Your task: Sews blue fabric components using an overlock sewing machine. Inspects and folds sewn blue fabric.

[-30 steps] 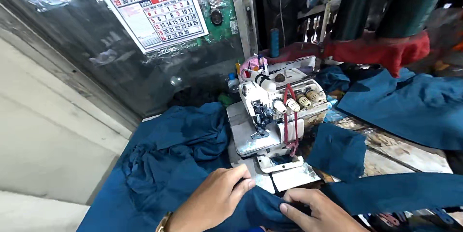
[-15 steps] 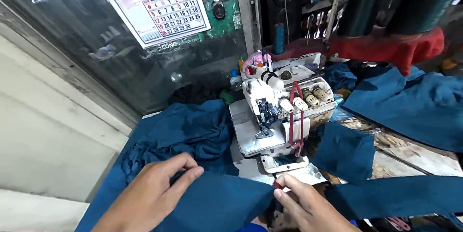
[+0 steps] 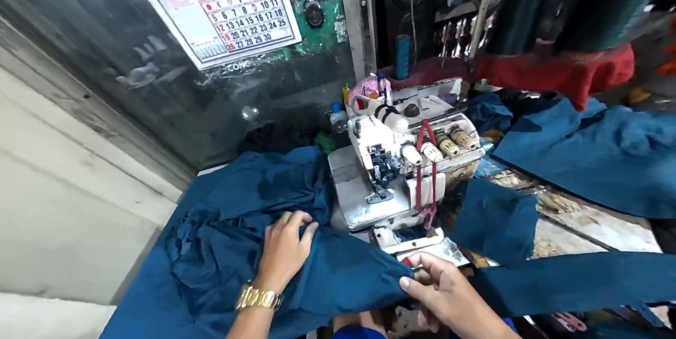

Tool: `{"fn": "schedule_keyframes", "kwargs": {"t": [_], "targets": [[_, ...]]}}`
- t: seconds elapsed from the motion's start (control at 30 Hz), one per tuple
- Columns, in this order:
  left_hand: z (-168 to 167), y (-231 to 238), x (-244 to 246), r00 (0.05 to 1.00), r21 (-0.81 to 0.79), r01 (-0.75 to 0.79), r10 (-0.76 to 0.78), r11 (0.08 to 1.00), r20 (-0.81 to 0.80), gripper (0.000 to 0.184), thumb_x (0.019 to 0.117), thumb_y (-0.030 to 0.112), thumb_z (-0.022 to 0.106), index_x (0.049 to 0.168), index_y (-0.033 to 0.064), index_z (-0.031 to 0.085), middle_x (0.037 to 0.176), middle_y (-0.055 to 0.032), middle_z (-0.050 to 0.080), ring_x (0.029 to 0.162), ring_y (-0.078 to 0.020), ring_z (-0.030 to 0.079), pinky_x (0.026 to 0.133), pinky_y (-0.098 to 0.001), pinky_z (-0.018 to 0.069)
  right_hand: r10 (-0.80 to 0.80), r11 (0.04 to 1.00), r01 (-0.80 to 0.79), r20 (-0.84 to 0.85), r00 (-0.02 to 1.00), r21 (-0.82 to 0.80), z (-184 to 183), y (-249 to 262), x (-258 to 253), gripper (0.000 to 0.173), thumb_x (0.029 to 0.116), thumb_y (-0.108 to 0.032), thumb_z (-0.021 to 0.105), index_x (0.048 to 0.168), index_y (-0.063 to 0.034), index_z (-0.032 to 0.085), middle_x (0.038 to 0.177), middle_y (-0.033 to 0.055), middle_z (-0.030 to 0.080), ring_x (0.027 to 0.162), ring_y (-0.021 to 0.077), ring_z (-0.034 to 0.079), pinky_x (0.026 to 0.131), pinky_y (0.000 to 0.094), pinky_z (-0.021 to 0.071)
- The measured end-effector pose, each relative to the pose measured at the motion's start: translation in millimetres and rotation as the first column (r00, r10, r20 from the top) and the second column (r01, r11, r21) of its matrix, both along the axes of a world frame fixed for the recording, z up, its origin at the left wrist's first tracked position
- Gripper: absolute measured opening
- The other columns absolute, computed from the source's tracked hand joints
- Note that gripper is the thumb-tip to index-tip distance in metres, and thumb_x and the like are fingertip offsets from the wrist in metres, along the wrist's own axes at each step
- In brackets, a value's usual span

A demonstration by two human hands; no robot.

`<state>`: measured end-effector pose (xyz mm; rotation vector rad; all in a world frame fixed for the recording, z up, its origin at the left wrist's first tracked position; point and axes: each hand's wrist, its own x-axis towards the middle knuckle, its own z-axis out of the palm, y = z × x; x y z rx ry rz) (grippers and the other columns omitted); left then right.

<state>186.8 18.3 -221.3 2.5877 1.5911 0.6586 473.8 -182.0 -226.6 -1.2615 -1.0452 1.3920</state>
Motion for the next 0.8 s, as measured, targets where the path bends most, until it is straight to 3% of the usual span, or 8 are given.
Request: {"fn": "schedule_keyframes", "kwargs": {"t": [0.07,0.17,0.27,0.37,0.53,0.63,0.73,0.8], "targets": [[25,-29,3,1.0,0.037,0.011,-0.011,0.999,0.021,0.035,0.0985,0.037,0.062,0.126,0.0169,0.07,0.118,-0.0073,0.067,0.106,-0.0283,0.065,0.093,-0.0592,0.0503,0.01,1.0,-0.011,-0.041,0.999,-0.019,-1,-2,3,0.032,0.0942,-0.013,0.073,0.124,-0.0085,0.064,0.089,0.0118,0.074,0.057,0.0245,0.069,0.046,0.038,0.0591],[38,-111,30,0.924,-0.059,0.114,-0.084,0.992,0.372,0.024,0.0979,0.033,0.068,0.105,0.0105,0.072,0.094,0.0002,0.072,0.08,-0.0103,0.07,0.072,-0.0325,0.0623,-0.055,0.998,0.056,-0.068,0.996,0.008,-3,-1,-3,0.038,0.0885,-0.015,0.08,0.123,-0.0085,0.066,0.084,0.0102,0.073,0.056,0.0208,0.065,0.044,0.034,0.054],[9,-177,73,0.778,-0.279,0.288,-0.054,0.916,0.626,0.038,0.0829,0.033,0.087,0.099,0.0043,0.067,0.087,-0.0039,0.069,0.074,-0.0128,0.067,0.065,-0.032,0.0611,-0.093,0.992,0.106,-0.176,0.98,0.066,-3,4,-15,0.043,0.0835,-0.016,0.086,0.12,-0.0052,0.066,0.083,0.0105,0.07,0.065,0.0203,0.066,0.055,0.034,0.057],[-1,-188,87,0.752,-0.317,0.196,0.065,0.928,0.656,0.021,0.0837,0.021,0.084,0.091,0.0062,0.071,0.083,-0.0011,0.07,0.07,-0.0101,0.068,0.063,-0.0284,0.0608,-0.097,0.987,0.114,-0.152,0.984,0.111,-2,2,-16,0.047,0.0831,-0.017,0.086,0.123,-0.0051,0.064,0.082,0.0106,0.069,0.065,0.0206,0.066,0.056,0.0342,0.0576],[17,-186,60,0.815,-0.205,0.184,-0.033,0.961,0.578,0.011,0.0934,0.012,0.069,0.1,0.0041,0.07,0.101,-0.006,0.072,0.083,-0.0113,0.071,0.071,-0.0286,0.0629,-0.205,0.958,0.101,0.39,0.898,0.269,-17,4,-5,0.042,0.0818,-0.019,0.077,0.123,-0.0208,0.069,0.081,-0.0066,0.071,0.06,0.0085,0.064,0.052,0.0279,0.0548],[17,-183,73,0.851,-0.077,0.076,-0.024,0.994,0.524,0.016,0.0905,0.008,0.067,0.104,0.0058,0.076,0.099,-0.003,0.071,0.084,-0.0069,0.068,0.071,-0.0233,0.06,-0.222,0.942,0.081,0.426,0.877,0.324,-14,1,-16,0.02,0.0922,-0.021,0.068,0.11,-0.0201,0.076,0.087,-0.0063,0.072,0.07,0.0056,0.066,0.062,0.0279,0.0573],[2,-167,69,0.836,0.03,0.145,-0.139,0.989,0.531,0.019,0.099,0.006,0.058,0.11,0.003,0.072,0.113,-0.0074,0.072,0.106,-0.0142,0.069,0.091,-0.0298,0.0606,-0.182,0.943,0.022,0.457,0.87,0.333,-12,-2,-26,0.02,0.1012,-0.027,0.061,0.111,-0.0171,0.075,0.1,-0.0043,0.073,0.084,0.006,0.069,0.074,0.0292,0.0604],[23,-163,64,0.864,0.085,0.144,-0.167,0.986,0.476,0.022,0.1032,0.009,0.051,0.113,0.003,0.07,0.101,-0.0069,0.072,0.088,-0.01,0.069,0.078,-0.026,0.0599,-0.089,0.947,-0.049,0.409,0.908,0.317,8,-8,-33,0.018,0.1019,-0.023,0.061,0.11,-0.0136,0.074,0.093,-0.0019,0.074,0.075,0.0076,0.069,0.067,0.0302,0.0609]]}}
